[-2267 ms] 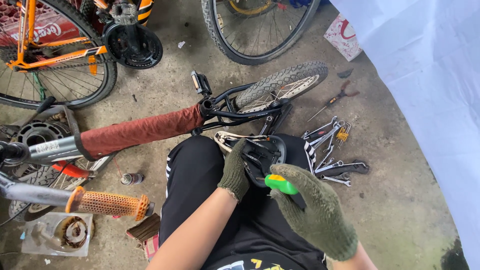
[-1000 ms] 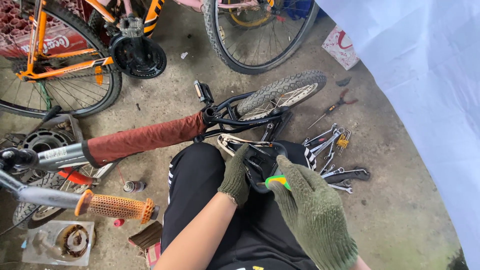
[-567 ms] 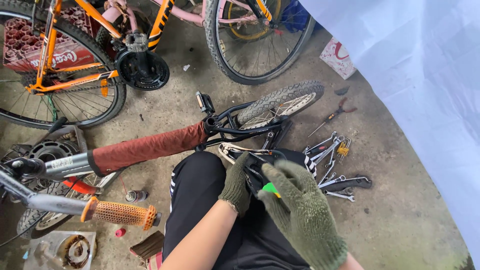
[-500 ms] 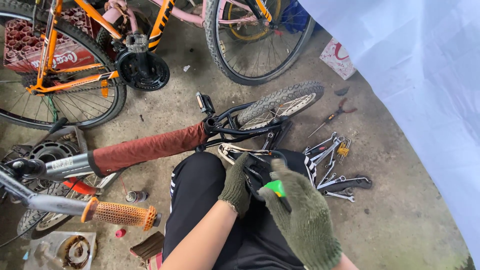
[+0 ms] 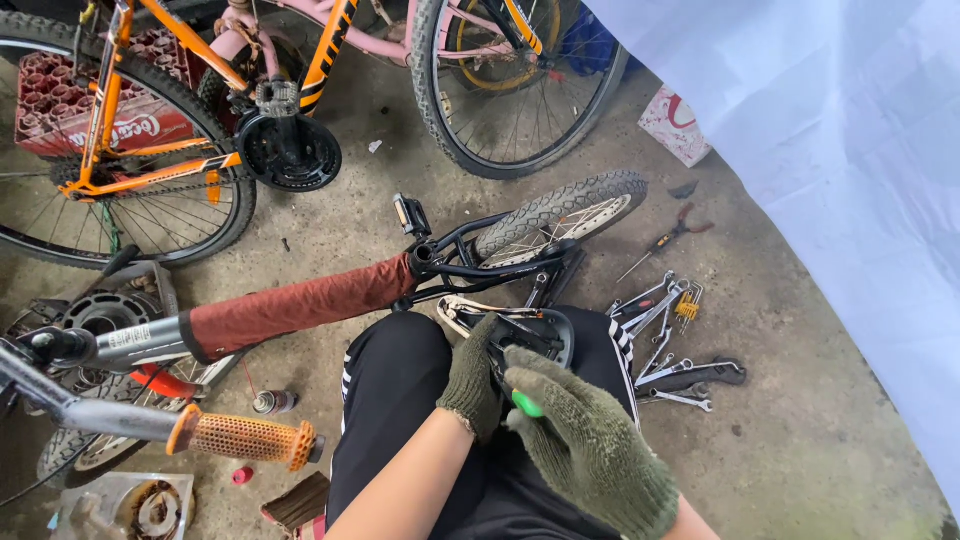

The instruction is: The person is sitting on the floor and using a green-handled screwdriver to work on the seat post of a bicycle. They are seen tightening or loosening a bolt on the seat clamp mechanism.

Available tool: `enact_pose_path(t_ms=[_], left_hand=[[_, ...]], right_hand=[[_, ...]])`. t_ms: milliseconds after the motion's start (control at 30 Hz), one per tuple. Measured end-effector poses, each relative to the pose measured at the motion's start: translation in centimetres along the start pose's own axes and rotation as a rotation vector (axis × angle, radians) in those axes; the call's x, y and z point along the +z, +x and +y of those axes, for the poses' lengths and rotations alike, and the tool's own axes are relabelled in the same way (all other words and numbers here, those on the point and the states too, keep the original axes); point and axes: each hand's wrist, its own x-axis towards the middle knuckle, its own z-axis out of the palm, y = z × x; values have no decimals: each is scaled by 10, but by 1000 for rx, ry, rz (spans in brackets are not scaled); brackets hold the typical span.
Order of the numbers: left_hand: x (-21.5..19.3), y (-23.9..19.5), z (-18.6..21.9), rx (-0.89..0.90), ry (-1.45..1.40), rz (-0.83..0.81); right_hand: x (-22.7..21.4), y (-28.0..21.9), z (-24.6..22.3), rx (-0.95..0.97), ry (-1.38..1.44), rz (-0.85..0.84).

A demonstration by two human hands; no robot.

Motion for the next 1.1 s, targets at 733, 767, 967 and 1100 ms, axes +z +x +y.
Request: enact_pose_path(t_ms=[733,767,967,1100], left_hand=[[4,2,2,-5,49,37],[5,-2,3,-4,48,38],[19,-29,13,-14,-19,12],[18,-28,14,-49,50,-44]], right_hand=[[-1,9,-15,88,-143,75],[-4,10,-13,88,-142,75],[-7,13,-8,41,-68,37],[-2,8,-8,81,-169,97]])
